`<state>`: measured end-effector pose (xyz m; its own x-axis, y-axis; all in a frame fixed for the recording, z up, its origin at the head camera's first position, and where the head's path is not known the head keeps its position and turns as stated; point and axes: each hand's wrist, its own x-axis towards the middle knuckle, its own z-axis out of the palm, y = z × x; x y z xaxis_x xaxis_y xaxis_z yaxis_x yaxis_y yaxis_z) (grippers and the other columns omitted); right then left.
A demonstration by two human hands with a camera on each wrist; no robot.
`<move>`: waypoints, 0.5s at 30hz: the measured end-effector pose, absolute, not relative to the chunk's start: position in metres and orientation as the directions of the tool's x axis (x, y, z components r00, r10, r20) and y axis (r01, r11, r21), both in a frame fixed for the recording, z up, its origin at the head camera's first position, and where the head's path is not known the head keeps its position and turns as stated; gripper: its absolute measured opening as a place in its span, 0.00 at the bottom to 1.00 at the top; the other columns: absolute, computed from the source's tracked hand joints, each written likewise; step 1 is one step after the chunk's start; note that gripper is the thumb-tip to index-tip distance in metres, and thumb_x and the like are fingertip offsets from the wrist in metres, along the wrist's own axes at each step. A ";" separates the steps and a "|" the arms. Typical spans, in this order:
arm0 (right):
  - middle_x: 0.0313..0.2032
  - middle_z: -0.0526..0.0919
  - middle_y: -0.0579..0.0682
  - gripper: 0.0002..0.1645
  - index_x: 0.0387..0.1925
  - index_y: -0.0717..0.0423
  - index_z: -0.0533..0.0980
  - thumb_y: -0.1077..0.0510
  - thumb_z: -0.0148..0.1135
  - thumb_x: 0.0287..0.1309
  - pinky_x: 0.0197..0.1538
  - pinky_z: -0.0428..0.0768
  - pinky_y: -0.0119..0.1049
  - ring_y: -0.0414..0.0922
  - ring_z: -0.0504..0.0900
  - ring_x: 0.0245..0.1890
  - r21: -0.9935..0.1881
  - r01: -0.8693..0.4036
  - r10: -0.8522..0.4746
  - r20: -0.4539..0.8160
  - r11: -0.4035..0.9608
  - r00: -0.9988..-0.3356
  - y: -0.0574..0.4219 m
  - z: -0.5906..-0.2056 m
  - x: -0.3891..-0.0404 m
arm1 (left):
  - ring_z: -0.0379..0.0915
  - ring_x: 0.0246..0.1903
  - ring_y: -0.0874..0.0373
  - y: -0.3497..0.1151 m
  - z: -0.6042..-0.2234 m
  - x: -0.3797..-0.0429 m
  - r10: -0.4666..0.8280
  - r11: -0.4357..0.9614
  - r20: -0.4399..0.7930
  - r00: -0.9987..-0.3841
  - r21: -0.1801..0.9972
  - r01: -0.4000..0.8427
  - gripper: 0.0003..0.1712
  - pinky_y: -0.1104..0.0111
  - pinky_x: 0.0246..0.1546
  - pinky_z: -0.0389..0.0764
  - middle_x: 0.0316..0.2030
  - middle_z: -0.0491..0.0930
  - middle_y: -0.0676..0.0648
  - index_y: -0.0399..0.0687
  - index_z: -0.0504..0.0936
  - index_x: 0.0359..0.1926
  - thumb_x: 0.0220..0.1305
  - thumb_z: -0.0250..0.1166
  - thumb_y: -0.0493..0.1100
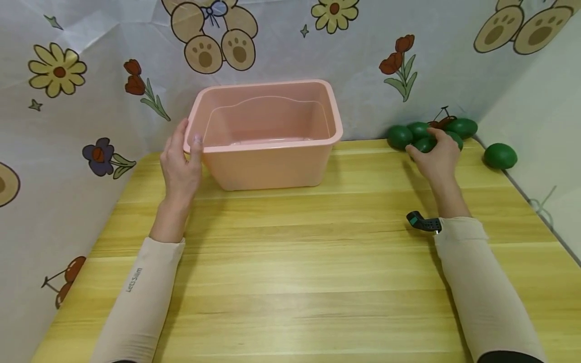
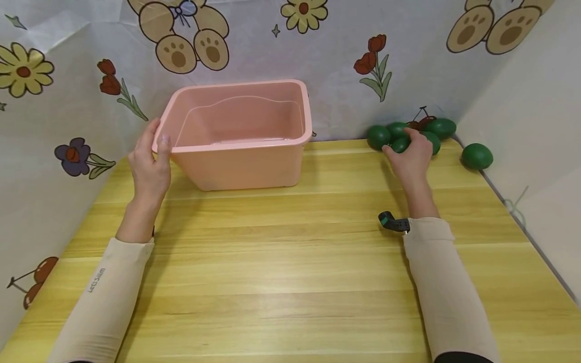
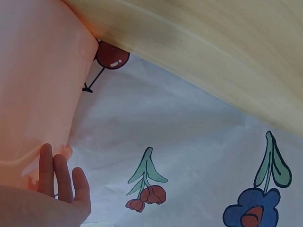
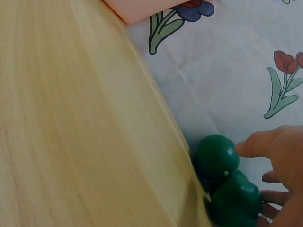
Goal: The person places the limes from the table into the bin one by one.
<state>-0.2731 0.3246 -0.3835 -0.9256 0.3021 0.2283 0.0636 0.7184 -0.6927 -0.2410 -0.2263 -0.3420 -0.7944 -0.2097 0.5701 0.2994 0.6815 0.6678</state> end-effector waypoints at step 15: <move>0.74 0.64 0.74 0.45 0.78 0.61 0.62 0.52 0.68 0.66 0.77 0.52 0.65 0.73 0.54 0.76 -0.633 0.150 0.313 0.153 0.760 -0.937 0.334 -0.397 -0.277 | 0.74 0.64 0.39 -0.227 -0.343 -0.241 -0.213 0.685 0.577 -0.789 0.664 0.300 0.38 0.44 0.66 0.73 0.70 0.76 0.38 0.48 0.71 0.77 0.74 0.52 0.62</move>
<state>-0.2770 0.3337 -0.3971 -0.9372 0.3132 0.1533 0.1504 0.7597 -0.6326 -0.2410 -0.2272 -0.3428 -0.7887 -0.2133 0.5766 0.3004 0.6846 0.6642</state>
